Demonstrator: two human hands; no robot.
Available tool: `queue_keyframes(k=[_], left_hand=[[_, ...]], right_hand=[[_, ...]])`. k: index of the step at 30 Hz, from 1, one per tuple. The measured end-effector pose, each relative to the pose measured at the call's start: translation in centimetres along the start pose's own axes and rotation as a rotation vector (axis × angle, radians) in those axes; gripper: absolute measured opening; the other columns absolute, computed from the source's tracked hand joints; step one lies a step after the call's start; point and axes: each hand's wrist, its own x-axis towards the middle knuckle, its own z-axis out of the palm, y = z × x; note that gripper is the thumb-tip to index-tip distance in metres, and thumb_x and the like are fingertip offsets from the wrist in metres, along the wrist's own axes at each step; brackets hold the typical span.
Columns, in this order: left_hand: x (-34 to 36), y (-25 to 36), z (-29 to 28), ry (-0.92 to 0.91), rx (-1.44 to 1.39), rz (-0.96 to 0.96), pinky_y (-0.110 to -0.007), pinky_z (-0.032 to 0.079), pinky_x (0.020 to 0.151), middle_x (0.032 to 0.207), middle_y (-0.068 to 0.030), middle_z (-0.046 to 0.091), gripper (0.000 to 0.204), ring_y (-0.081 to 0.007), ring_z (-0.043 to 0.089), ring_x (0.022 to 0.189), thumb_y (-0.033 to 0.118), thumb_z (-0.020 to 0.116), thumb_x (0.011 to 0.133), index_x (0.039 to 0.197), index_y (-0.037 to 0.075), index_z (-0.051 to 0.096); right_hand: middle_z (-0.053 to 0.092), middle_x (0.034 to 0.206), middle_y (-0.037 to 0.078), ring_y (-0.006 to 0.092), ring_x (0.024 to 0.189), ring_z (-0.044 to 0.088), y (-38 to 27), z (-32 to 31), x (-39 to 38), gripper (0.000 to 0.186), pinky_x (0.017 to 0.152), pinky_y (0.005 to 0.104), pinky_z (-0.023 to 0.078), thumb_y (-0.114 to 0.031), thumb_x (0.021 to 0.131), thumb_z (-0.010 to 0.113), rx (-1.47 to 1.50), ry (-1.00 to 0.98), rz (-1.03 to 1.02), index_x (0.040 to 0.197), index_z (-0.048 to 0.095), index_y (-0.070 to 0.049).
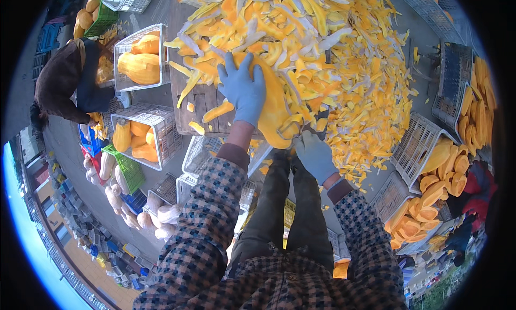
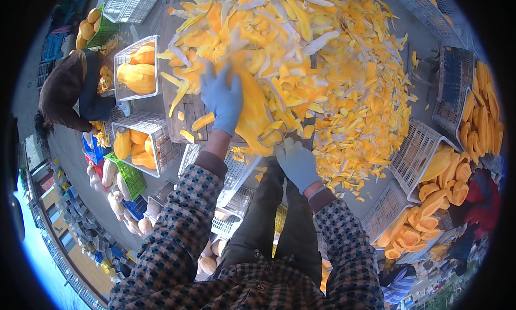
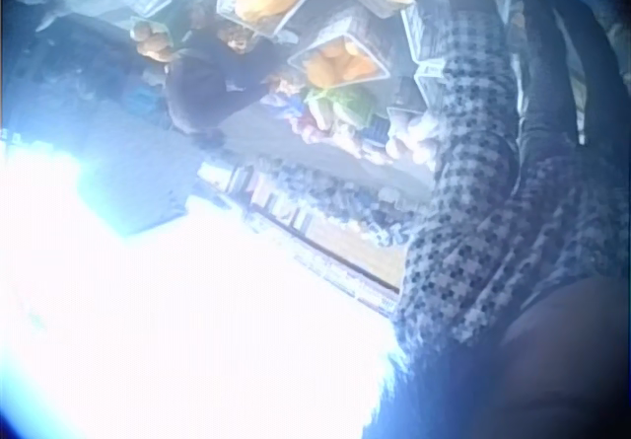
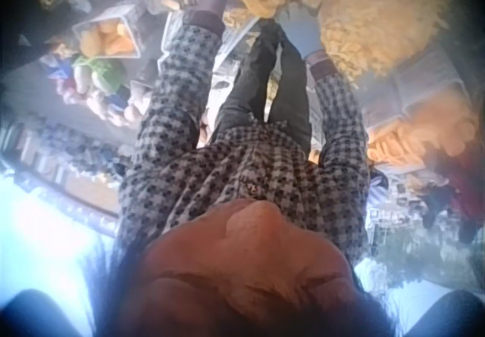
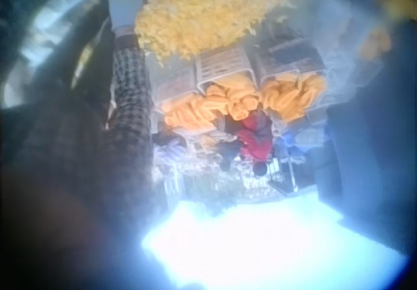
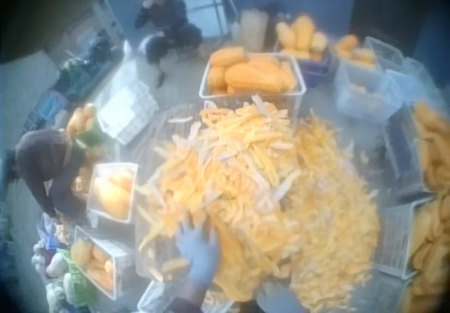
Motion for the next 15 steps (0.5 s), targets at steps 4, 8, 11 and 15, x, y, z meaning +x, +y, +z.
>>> queue_keyframes(k=[4, 8, 11, 15], left_hand=[[0.0, 0.3, -0.4, -0.007, -0.014, -0.037, -0.055, 0.039, 0.105, 0.148, -0.0167, 0.049, 0.036, -0.0434, 0.046, 0.132, 0.031, 0.067, 0.088, 0.122, 0.021, 0.071], [0.5, 0.4, -0.9, -0.045, -0.007, -0.074, -0.06, 0.036, 0.105, 0.153, -0.0159, 0.045, 0.037, -0.0441, 0.041, 0.136, 0.032, 0.066, 0.089, 0.124, 0.022, 0.071], [1.3, -0.1, -0.4, -0.027, -0.135, -0.142, -0.07, 0.029, 0.108, 0.159, -0.0137, 0.037, 0.038, -0.0456, 0.032, 0.145, 0.035, 0.066, 0.09, 0.126, 0.023, 0.071], [1.7, -0.4, 0.3, -0.038, -0.154, -0.131, -0.068, 0.028, 0.109, 0.159, -0.0132, 0.038, 0.039, -0.0455, 0.032, 0.145, 0.037, 0.066, 0.091, 0.127, 0.023, 0.07]], right_hand=[[0.067, 0.088, 0.02, 0.0407, 0.079, 0.069, 3.5, 1.2, -5.3, 0.032, 0.07, 0.0521, 0.055, -0.038, 0.099, 0.056, 0.01, 0.003, -0.006, 0.1, 0.06, -0.006], [0.067, 0.089, 0.02, 0.0415, 0.078, 0.068, 6.1, 1.6, -10.9, 0.031, 0.07, 0.0523, 0.054, -0.037, 0.098, 0.058, -0.102, -0.134, 0.054, 0.102, 0.061, -0.006], [0.067, 0.089, 0.02, 0.0415, 0.076, 0.067, 7.3, 2.5, -12.2, 0.03, 0.069, 0.0519, 0.054, -0.037, 0.096, 0.061, 0.142, -0.043, 0.194, 0.103, 0.061, -0.007], [0.066, 0.089, 0.019, 0.0399, 0.078, 0.067, 7.2, 3.7, -9.8, 0.031, 0.068, 0.0511, 0.054, -0.037, 0.094, 0.063, 0.079, 0.095, 0.117, 0.102, 0.062, -0.007]])
